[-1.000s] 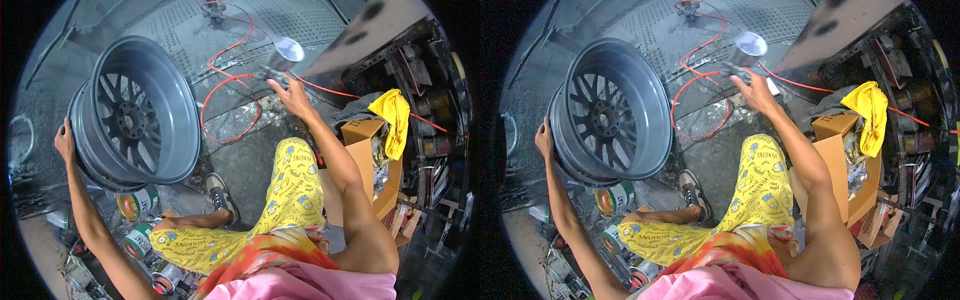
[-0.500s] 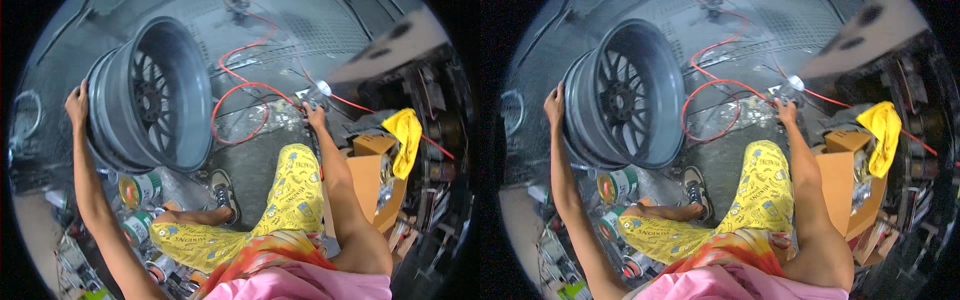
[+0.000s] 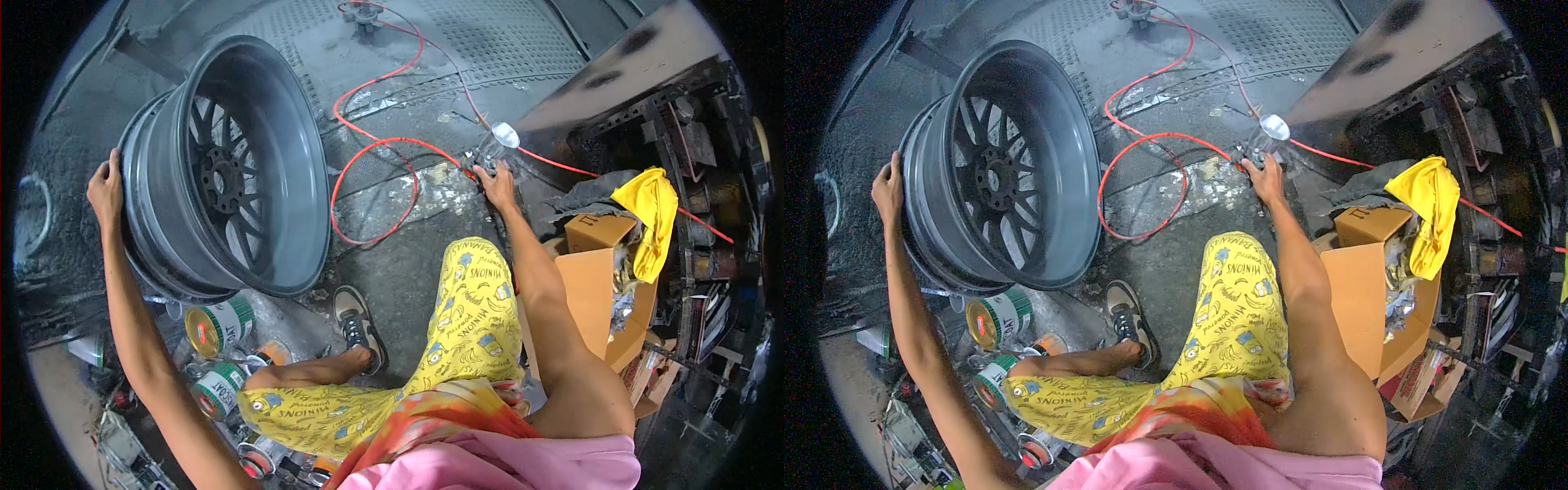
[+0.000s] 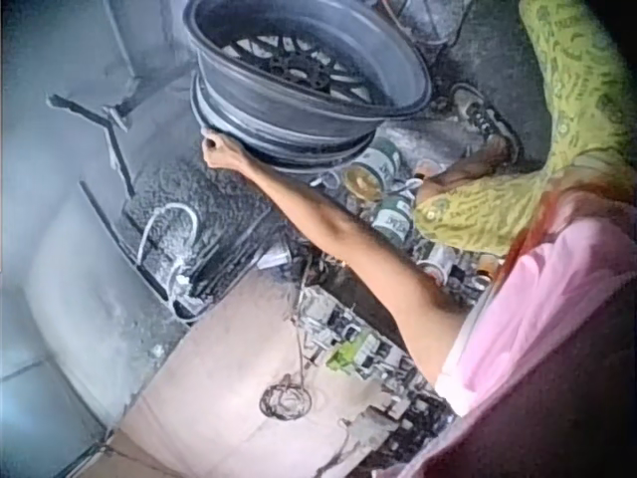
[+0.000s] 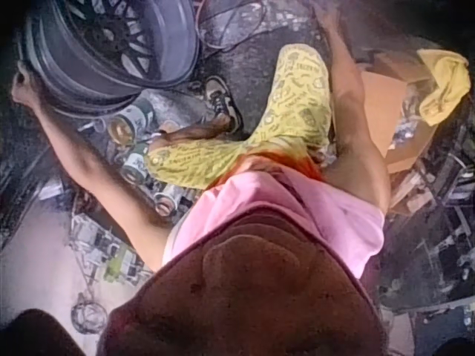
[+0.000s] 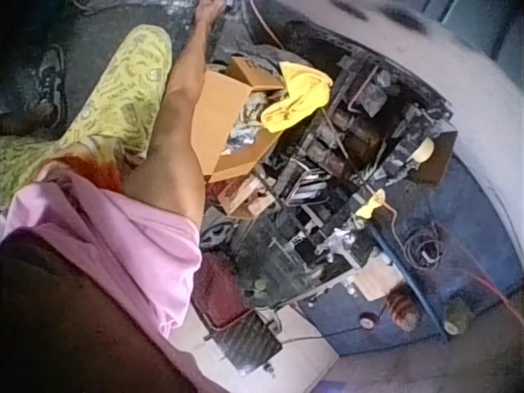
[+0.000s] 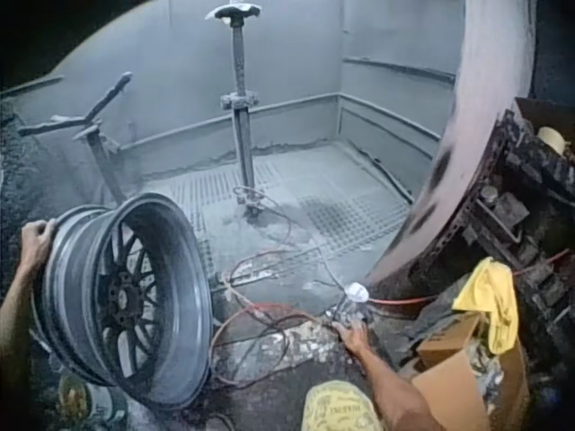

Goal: The person carries a car wheel rim into a spray booth, handles paint containers and a spray gun, and then coats the rim in grey paint while rotating the rim to cover the spokes and inner surface.

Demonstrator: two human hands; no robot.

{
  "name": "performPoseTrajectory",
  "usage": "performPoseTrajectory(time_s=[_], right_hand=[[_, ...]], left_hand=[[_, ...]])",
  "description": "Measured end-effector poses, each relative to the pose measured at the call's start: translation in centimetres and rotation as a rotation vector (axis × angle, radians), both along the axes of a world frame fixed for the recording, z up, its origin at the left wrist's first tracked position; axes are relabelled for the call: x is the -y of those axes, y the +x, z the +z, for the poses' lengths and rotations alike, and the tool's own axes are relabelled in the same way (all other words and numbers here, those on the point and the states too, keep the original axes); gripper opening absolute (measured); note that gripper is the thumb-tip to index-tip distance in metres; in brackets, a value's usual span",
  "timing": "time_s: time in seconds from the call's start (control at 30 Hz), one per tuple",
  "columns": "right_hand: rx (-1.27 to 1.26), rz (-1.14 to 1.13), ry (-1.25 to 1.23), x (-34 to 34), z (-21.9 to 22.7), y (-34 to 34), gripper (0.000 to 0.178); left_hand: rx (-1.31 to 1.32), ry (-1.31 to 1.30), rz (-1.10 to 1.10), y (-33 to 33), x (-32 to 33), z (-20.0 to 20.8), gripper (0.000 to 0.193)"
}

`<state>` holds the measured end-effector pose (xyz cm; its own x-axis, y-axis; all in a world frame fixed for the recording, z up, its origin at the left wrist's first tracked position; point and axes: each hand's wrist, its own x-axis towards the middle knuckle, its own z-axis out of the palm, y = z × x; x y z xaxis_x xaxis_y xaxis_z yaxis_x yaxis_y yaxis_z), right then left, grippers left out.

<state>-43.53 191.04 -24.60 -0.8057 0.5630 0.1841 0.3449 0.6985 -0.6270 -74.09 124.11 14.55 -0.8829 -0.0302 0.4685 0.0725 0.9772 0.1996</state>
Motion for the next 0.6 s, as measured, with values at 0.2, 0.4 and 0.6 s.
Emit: performPoseTrajectory(time_s=[0.2, 0.4, 0.6], right_hand=[[0.016, 0.090, -0.098, -0.6, 1.0, -2.1, 0.055], [0.143, 0.043, -0.160, -1.3, 0.8, -2.0, 0.071], [0.230, 0.005, -0.014, -0.6, 0.5, -0.2, 0.090]], left_hand=[[-0.024, -0.047, 0.015, -0.5, 1.0, 0.3, 0.061], [-0.004, 0.019, 0.003, 0.6, 0.0, -0.1, 0.063], [-0.021, 0.026, -0.008, 1.2, -0.4, 0.0, 0.065]])
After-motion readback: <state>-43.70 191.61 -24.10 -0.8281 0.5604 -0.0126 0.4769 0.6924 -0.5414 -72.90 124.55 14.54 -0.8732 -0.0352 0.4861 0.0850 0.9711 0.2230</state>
